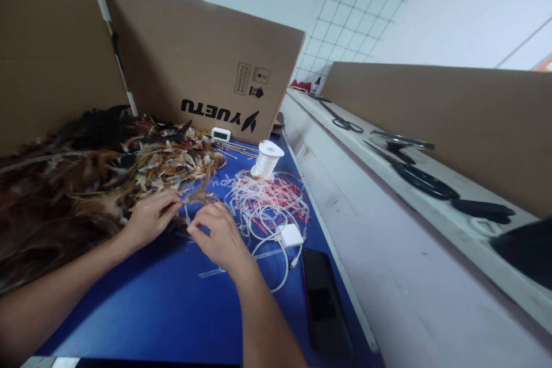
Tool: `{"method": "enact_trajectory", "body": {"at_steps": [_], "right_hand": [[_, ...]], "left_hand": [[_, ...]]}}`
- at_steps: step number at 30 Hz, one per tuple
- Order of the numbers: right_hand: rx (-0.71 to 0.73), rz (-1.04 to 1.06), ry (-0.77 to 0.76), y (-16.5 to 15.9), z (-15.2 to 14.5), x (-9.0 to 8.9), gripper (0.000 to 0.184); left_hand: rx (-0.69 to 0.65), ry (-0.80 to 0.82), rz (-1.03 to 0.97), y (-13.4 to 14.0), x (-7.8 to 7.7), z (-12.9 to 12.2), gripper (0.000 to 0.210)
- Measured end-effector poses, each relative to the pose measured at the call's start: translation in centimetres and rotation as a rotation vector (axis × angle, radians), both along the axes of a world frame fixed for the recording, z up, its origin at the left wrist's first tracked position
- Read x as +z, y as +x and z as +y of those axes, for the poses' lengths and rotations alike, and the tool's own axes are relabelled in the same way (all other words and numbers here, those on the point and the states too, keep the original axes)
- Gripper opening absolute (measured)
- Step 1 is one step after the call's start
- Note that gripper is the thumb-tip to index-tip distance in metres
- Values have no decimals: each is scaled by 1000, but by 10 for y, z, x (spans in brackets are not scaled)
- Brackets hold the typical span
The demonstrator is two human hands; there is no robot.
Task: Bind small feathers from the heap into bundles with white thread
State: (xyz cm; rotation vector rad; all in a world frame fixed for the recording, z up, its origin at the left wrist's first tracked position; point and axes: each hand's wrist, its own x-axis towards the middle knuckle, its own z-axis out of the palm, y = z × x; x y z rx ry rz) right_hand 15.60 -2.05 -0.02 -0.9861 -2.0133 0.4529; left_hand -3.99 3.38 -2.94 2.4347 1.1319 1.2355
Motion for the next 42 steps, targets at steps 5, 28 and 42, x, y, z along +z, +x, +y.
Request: {"method": "enact_trajectory", "body": {"at_steps": [5, 28, 42], "right_hand": [[-50, 86, 40, 4, -4, 7, 9], [3, 136, -224, -3, 0, -3, 11], [-90, 130, -70, 5, -1, 2, 12]], "left_hand": [[-157, 119, 279, 1, -3, -6, 23], [-55, -54, -58, 7, 6, -11, 17], [-225, 170, 323, 6, -3, -16, 23]]}}
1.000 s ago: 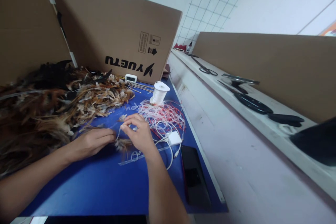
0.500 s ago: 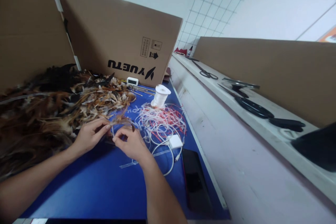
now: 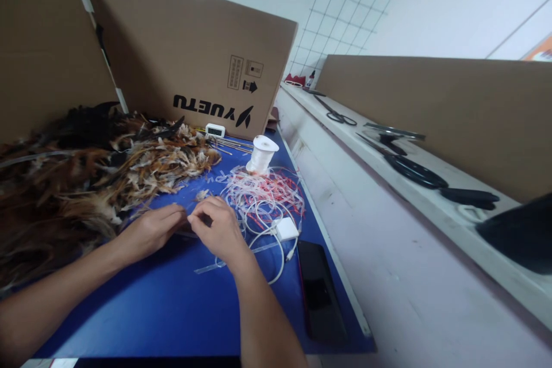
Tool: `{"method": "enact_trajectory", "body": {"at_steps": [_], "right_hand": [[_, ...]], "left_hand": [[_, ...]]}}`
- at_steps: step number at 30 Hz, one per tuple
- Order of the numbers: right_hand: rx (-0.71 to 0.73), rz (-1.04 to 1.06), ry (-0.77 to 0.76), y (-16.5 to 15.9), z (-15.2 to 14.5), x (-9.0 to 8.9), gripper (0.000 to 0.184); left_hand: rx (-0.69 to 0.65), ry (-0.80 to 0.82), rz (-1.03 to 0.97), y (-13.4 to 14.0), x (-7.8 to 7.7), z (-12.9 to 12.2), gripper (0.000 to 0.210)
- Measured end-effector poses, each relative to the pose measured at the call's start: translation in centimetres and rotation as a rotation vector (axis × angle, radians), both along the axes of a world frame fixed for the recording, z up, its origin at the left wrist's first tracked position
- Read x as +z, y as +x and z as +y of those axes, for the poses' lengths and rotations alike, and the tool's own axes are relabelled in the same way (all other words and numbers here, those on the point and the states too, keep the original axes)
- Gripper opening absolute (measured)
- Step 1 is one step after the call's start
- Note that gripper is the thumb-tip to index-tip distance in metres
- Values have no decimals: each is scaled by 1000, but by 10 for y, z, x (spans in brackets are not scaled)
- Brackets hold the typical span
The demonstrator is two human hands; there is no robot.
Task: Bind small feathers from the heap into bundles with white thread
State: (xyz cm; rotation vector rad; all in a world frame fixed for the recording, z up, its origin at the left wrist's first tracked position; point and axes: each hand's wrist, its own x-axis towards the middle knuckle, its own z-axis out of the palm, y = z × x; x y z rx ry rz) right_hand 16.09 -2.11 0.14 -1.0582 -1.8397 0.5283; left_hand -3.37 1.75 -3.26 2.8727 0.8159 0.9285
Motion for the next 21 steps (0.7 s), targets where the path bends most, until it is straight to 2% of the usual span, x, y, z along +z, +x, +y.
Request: {"method": "enact_trajectory", "body": {"at_steps": [4, 9, 11, 14, 16, 18, 21], "right_hand": [[14, 20, -20, 2, 1, 2, 12], [45, 184, -170, 8, 8, 1, 11], [43, 274, -269, 9, 11, -3, 12], [70, 420, -437, 8, 15, -10, 20], [101, 515, -487, 5, 16, -14, 26], [141, 523, -462, 0, 15, -15, 24], [122, 402, -331, -7, 13, -14, 12]], "left_hand": [[-74, -4, 35, 0, 3, -2, 25], [-232, -210, -101, 5, 6, -5, 26], [-252, -281, -178, 6, 10, -6, 24], [-220, -413, -273, 7, 16, -7, 26], [-179, -499, -339, 7, 20, -7, 28], [-121, -571, -408, 6, 21, -7, 28], [-33, -633, -479, 6, 21, -6, 25]]}}
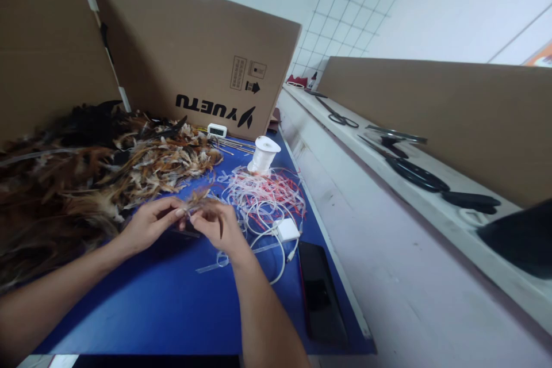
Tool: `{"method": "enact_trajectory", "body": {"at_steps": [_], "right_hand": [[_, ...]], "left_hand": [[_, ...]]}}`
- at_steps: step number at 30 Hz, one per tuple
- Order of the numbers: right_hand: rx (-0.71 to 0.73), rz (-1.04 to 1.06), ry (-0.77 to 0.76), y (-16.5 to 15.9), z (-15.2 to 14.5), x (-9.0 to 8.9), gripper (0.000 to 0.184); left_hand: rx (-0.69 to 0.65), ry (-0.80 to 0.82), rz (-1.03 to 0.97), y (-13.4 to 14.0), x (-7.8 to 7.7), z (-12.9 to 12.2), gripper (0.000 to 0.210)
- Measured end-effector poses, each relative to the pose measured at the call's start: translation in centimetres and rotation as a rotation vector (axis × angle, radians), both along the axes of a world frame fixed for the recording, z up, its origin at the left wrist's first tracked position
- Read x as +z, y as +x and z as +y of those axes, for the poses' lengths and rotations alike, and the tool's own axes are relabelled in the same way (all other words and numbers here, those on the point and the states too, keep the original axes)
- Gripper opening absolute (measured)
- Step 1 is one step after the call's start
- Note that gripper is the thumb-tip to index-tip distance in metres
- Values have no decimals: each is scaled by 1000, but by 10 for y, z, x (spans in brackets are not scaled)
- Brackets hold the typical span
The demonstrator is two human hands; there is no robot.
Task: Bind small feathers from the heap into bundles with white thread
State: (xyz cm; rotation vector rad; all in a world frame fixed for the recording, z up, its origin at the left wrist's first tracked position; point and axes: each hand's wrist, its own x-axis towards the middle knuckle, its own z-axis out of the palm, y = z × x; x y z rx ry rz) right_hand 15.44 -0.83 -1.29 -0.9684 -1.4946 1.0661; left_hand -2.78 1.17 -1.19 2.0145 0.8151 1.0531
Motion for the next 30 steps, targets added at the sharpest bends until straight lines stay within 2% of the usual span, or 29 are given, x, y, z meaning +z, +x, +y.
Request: {"method": "enact_trajectory", "body": {"at_steps": [3, 12, 16, 21, 25, 30], "right_hand": [[-110, -39, 73, -6, -2, 0, 12], [-210, 33, -107, -14, -3, -3, 12], [-235, 106, -111, -21, -4, -4, 11], [-326, 87, -100, -26, -5, -8, 14], [-337, 56, -73, -26, -4, -11, 13], [-326, 0, -69, -23, -2, -10, 9]], "left_hand": [[77, 16, 25, 1, -2, 0, 24], [210, 143, 153, 2, -4, -4, 21], [244, 247, 195, 3, -6, -6, 18], [241, 365, 230, 5, -11, -7, 12], [209, 453, 273, 5, -12, -8, 13], [115, 455, 300, 4, -7, -10, 13]]}}
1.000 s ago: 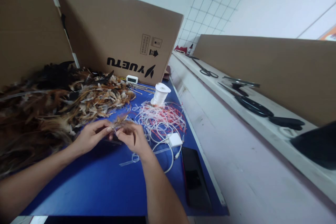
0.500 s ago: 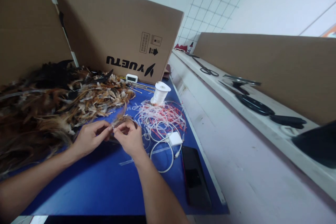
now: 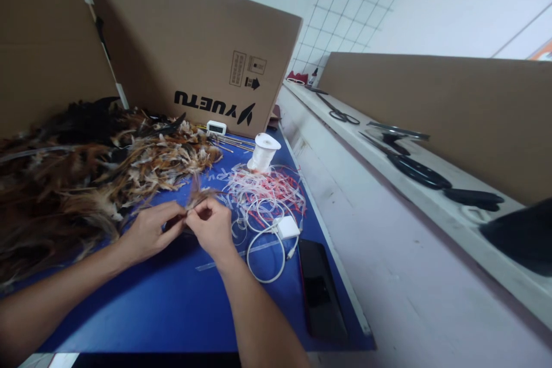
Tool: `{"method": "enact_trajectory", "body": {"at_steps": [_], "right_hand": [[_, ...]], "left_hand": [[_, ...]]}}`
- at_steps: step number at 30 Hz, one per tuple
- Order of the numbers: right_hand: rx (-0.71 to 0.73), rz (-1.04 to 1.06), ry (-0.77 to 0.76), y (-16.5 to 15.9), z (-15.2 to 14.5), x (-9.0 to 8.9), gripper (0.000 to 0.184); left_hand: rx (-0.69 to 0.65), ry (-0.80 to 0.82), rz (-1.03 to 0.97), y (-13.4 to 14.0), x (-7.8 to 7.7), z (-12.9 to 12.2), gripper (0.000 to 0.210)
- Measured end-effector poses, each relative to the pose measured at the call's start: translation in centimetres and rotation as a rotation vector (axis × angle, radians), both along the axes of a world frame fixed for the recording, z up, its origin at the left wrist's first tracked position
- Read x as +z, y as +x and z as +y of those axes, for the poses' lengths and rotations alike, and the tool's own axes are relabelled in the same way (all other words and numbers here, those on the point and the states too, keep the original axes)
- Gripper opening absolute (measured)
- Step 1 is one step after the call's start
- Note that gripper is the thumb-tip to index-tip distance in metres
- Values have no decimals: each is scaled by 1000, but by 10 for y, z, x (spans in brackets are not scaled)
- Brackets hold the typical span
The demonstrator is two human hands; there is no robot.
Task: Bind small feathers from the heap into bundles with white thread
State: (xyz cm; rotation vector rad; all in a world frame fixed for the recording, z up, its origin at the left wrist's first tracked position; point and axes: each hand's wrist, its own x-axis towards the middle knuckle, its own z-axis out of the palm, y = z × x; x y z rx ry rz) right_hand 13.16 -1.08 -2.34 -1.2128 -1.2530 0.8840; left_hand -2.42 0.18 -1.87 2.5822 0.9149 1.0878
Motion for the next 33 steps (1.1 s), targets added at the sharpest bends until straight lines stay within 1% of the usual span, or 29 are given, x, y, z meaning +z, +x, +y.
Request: {"method": "enact_trajectory", "body": {"at_steps": [3, 6, 9, 11, 13, 15, 18, 20, 21, 23, 26, 28, 30, 33], "right_hand": [[18, 38, -26, 3, 1, 1, 9], [54, 130, -80, 5, 3, 2, 9], [86, 238, -132, 5, 4, 3, 9], [93, 298, -148, 5, 5, 5, 9], [92, 335, -161, 6, 5, 6, 9], [84, 353, -179, 7, 6, 7, 9], [87, 360, -208, 8, 6, 7, 11], [114, 359, -224, 9, 6, 7, 11], [132, 357, -233, 8, 5, 7, 11], [161, 353, -255, 7, 5, 6, 11], [197, 361, -294, 5, 4, 4, 12], [221, 384, -315, 5, 4, 3, 14], [247, 415, -337, 4, 3, 4, 15], [287, 467, -367, 4, 1, 6, 15]], "left_hand": [[-32, -40, 5, -1, 5, 0, 14], [4, -78, -22, -3, 4, 4, 13], [30, -30, -51, -6, -2, 11, 15], [-1, 46, -52, -9, -6, 16, 18], [-48, 88, -23, -12, -8, 19, 20], [-62, 80, 12, -14, -7, 20, 21], [-19, 27, -2, -15, -2, 21, 19], [5, -58, -53, -14, 2, 20, 17], [13, -127, -88, -13, 4, 18, 16], [18, -316, -177, -10, 5, 15, 16], [-2, -626, -344, -6, 3, 10, 19], [-11, -768, -448, -3, 0, 8, 22], [-14, -846, -536, 0, -1, 6, 24], [-25, -889, -623, 3, -1, 4, 25]]}}
